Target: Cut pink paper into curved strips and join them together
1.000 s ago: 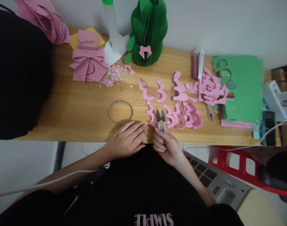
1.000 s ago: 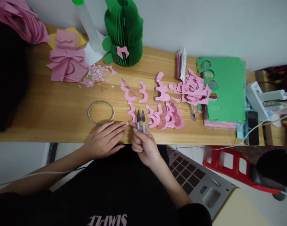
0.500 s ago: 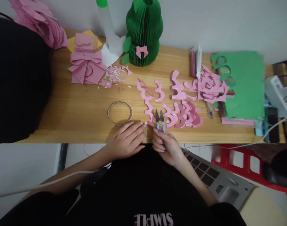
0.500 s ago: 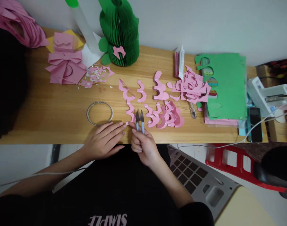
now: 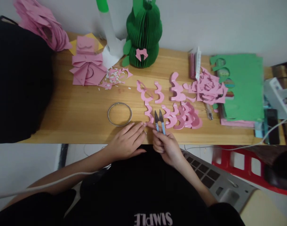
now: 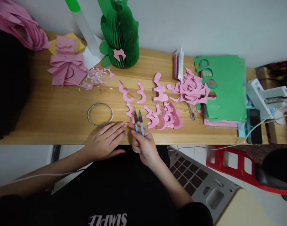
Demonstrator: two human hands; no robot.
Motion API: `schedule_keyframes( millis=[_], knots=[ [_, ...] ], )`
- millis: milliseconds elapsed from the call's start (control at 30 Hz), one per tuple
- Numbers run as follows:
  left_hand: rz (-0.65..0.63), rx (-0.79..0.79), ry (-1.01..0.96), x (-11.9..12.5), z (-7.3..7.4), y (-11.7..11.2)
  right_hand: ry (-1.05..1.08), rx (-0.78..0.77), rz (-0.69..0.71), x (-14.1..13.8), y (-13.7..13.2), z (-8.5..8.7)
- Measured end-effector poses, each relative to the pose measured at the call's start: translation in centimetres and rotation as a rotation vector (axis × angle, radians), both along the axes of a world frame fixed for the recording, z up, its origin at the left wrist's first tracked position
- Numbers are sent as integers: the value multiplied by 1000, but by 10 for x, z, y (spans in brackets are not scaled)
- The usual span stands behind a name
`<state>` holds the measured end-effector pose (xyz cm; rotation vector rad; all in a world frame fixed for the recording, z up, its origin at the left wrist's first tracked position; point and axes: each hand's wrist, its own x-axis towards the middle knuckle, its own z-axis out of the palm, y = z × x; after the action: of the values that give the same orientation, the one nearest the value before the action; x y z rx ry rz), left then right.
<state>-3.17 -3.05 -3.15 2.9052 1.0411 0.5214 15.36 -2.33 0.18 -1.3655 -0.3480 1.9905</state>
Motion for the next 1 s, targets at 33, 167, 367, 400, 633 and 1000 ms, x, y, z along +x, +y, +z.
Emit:
schedule_keyframes(
  millis=[33,167,367,400,633,1000],
  knots=[
    [4,-1,2,0,0,0,-9,-8,9,0,0,0],
    [20,-95,-59,-1,2,1,-79,-16,7,1,2,1],
    [65,-531,-499,-1,18,8,-190,89,-21,4,6,10],
    [54,-598,-571,0,20,10,-198,107,-20,4,7,12],
    [25,-789,-753,3,26,16,-214,191,-16,3,17,19],
    [20,-801,-770,3,21,22,-262,267,60,4,25,14]
  ],
)
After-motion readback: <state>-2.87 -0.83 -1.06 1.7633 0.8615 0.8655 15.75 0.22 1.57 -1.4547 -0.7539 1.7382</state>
